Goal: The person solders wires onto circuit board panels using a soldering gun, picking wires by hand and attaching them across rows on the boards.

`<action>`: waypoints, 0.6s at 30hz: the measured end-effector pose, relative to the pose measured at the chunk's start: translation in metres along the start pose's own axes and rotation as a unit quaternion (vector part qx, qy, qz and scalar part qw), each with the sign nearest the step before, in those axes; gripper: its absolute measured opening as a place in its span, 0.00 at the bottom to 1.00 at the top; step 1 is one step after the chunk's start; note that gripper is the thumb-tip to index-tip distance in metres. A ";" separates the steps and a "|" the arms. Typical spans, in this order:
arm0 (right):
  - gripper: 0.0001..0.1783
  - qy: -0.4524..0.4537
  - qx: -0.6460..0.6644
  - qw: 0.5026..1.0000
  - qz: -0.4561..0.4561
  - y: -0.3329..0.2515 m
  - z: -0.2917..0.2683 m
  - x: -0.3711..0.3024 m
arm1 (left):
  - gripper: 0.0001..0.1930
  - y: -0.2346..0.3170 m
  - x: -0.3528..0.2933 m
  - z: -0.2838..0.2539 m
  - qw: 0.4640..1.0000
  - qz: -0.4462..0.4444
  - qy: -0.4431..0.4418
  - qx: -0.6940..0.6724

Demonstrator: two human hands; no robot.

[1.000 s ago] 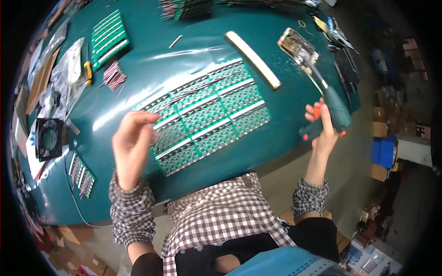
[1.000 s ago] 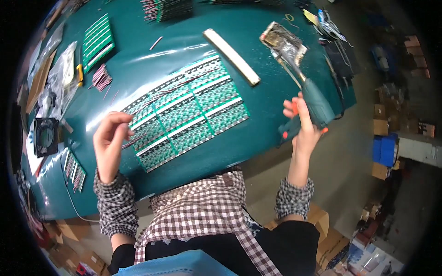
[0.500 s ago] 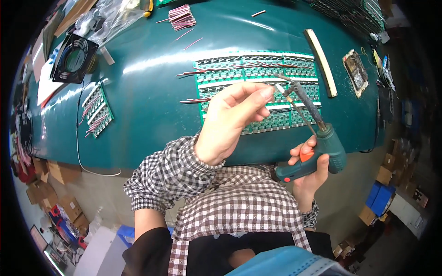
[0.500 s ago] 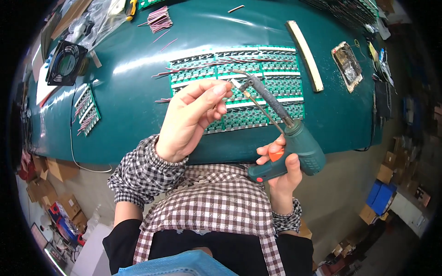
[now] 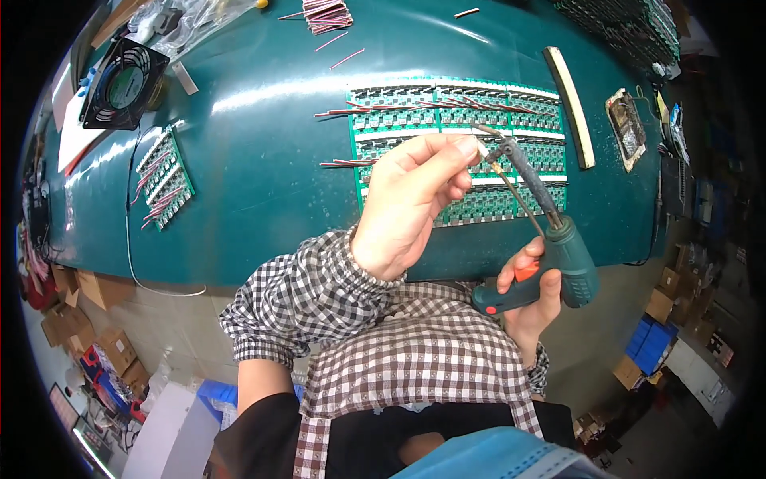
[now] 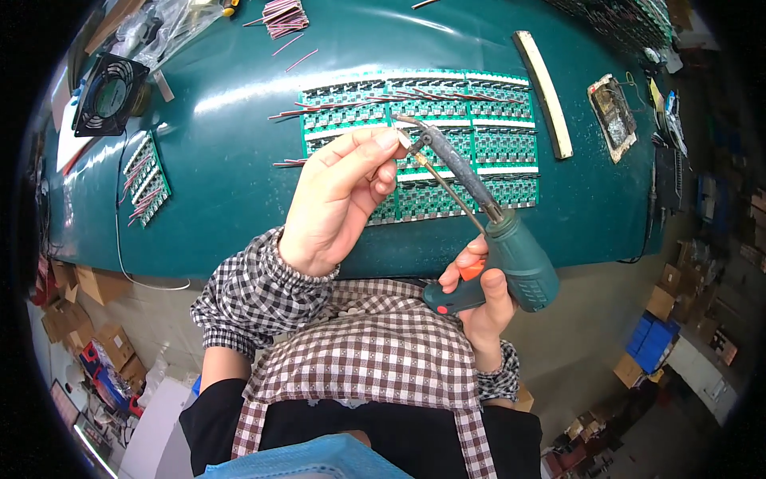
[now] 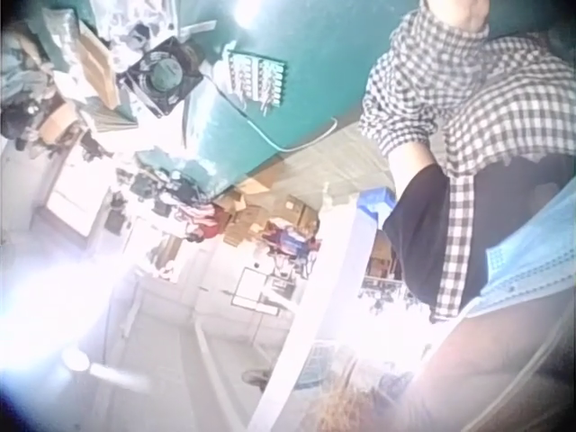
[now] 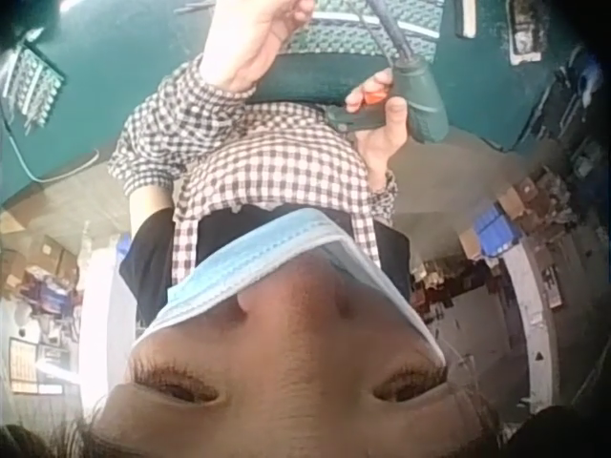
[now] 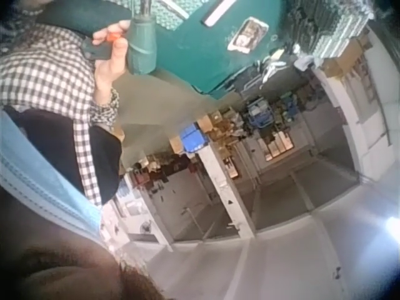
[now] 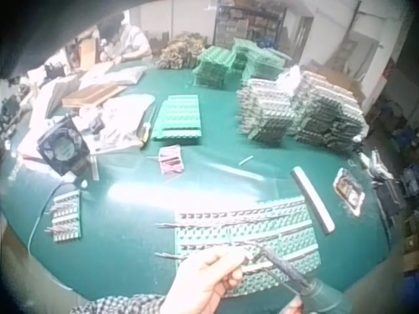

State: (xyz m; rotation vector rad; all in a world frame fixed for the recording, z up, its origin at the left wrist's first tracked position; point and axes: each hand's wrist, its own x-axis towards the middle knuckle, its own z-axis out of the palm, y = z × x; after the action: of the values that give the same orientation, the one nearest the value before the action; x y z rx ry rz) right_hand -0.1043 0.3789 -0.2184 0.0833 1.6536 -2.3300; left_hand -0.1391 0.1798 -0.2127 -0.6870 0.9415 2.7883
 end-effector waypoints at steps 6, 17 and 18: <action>0.29 0.010 0.014 1.000 0.014 -0.008 -0.003 0.009 | 0.10 0.011 0.005 -0.013 0.991 0.041 -0.028 0.121; 0.37 -0.038 -0.066 0.996 0.036 -0.036 -0.030 0.027 | 0.04 0.062 0.007 -0.043 0.830 0.116 -0.048 0.543; 0.37 -0.042 -0.104 0.993 0.023 -0.037 -0.030 0.027 | 0.04 0.061 0.008 -0.044 0.795 0.121 -0.058 0.592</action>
State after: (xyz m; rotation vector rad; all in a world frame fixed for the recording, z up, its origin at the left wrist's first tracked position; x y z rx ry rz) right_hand -0.1429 0.4133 -0.2004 -0.0189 1.8210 -2.0837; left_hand -0.1446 0.1039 -0.2142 -0.1618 2.4297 1.6902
